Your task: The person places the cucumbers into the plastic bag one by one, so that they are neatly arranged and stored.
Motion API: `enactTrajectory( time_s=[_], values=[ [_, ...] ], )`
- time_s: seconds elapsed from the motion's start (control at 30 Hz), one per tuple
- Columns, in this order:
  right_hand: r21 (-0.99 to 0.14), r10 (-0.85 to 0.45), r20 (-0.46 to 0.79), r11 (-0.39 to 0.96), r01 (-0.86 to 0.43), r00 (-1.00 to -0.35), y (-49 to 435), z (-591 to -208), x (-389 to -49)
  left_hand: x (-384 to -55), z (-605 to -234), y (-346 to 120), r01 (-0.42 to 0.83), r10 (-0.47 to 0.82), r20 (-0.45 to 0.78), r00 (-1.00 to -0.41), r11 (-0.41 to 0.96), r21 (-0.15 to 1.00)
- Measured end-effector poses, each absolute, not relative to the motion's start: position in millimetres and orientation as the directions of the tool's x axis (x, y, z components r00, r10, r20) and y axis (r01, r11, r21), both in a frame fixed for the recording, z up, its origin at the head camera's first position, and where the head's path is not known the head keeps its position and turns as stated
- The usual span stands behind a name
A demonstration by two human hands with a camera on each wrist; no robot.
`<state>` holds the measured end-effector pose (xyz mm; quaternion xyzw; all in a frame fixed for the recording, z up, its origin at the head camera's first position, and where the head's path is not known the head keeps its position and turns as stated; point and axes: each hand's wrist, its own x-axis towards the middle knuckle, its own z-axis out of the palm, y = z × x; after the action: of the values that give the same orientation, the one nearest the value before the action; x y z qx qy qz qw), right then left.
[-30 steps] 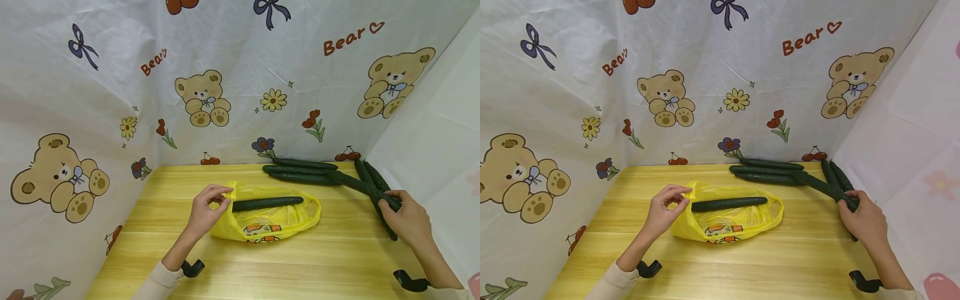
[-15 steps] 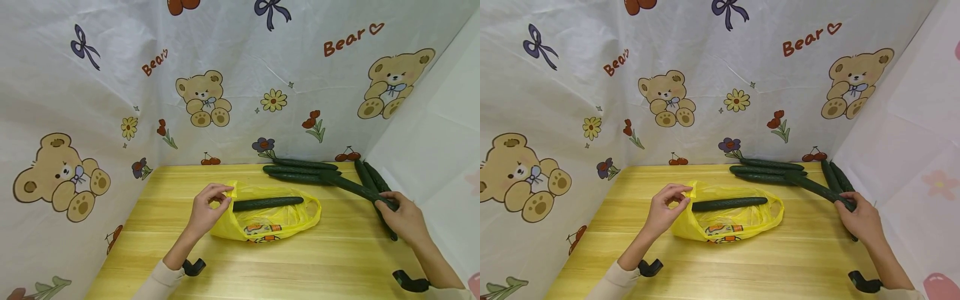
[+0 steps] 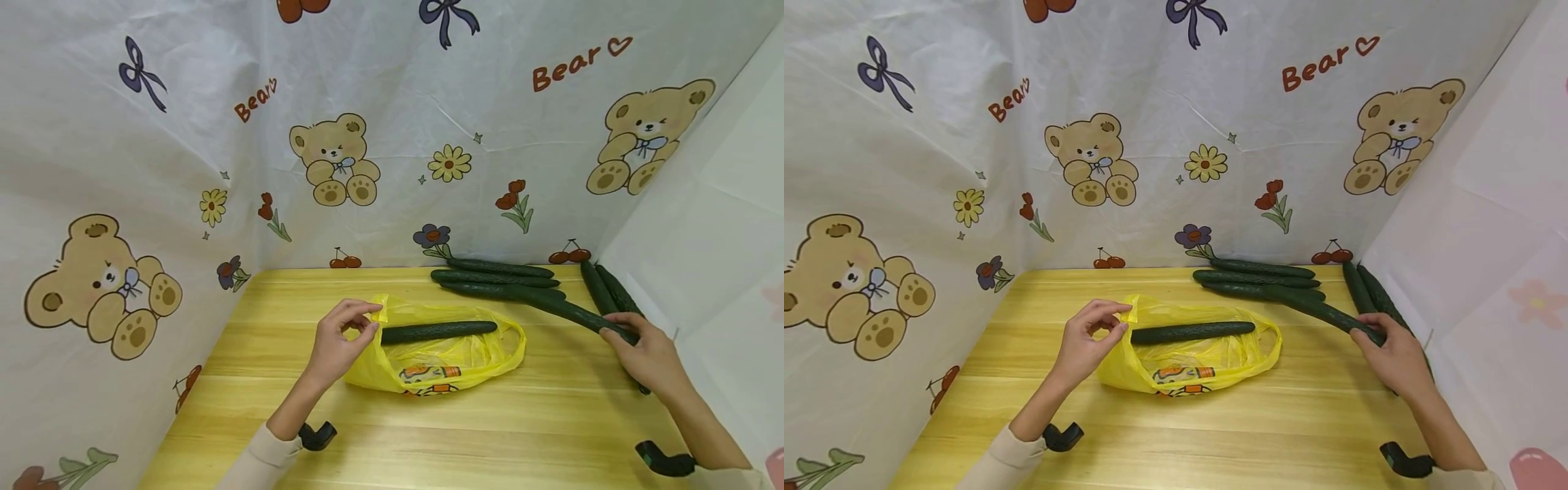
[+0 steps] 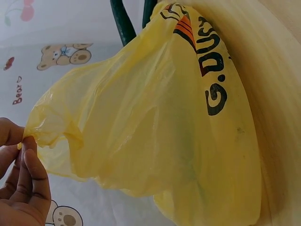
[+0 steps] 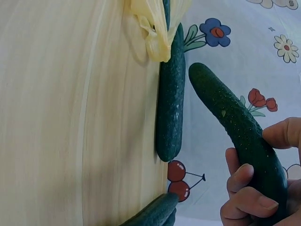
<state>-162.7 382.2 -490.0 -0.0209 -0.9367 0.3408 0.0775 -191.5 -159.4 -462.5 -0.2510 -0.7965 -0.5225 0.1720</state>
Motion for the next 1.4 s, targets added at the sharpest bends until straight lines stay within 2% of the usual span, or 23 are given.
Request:
enactTrajectory(
  time_s=[0.47, 0.97, 1.4],
  values=[
    [-0.636, 0.034, 0.171, 0.767, -0.084, -0.985, 374.5, -490.1, -164.3, -193.1, -463.6, -158.7, 0.575, 0.211, 0.536, -0.818, 0.315, 0.755],
    [-0.694, -0.118, 0.274, 0.663, -0.281, -0.955, 360.9, -495.2, -165.7, -194.0, -465.5, -157.0, 0.571, 0.205, 0.533, -0.821, 0.305, 0.762],
    [-0.726, -0.228, 0.275, 0.588, -0.357, -0.934, 321.3, -493.5, -175.9, -190.9, -466.2, -159.5, 0.553, 0.197, 0.518, -0.833, 0.323, 0.768]
  ],
)
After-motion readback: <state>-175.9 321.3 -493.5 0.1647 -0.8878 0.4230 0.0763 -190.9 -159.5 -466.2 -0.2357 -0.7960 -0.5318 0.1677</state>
